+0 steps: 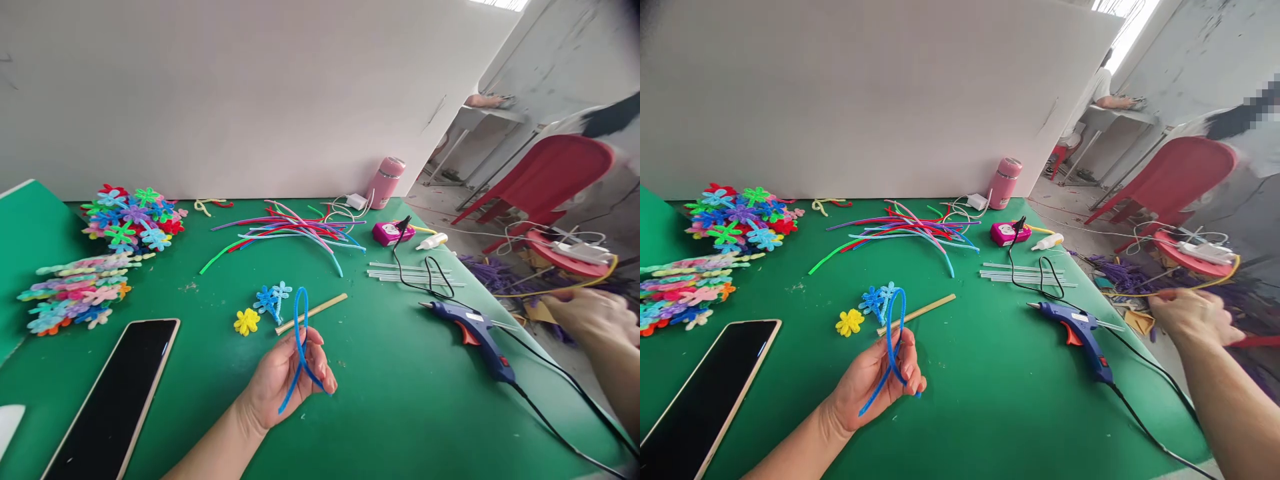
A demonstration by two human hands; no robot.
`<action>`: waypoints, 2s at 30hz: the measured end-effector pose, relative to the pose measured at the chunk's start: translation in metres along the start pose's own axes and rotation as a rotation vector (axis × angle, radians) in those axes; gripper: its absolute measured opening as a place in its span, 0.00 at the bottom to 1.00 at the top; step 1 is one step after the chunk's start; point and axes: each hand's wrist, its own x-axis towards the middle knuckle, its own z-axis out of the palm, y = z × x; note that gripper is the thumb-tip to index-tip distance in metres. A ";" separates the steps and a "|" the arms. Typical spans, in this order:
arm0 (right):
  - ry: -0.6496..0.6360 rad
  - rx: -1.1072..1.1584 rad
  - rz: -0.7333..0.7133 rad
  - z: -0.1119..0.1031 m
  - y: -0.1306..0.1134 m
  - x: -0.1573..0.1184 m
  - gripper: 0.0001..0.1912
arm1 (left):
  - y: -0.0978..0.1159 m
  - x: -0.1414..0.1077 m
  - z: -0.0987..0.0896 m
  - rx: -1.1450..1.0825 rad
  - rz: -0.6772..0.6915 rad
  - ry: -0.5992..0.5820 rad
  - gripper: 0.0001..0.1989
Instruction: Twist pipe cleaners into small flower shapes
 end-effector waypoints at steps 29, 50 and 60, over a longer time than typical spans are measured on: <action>-0.786 0.857 -0.007 0.142 -0.290 -0.049 0.17 | 0.001 0.000 0.001 0.131 0.136 0.126 0.14; -0.296 0.275 -0.313 0.100 -0.266 -0.009 0.16 | 0.008 -0.001 0.002 0.381 0.251 0.253 0.09; -0.647 0.692 -0.042 0.151 -0.273 -0.075 0.15 | 0.008 0.001 0.001 0.221 0.318 0.302 0.07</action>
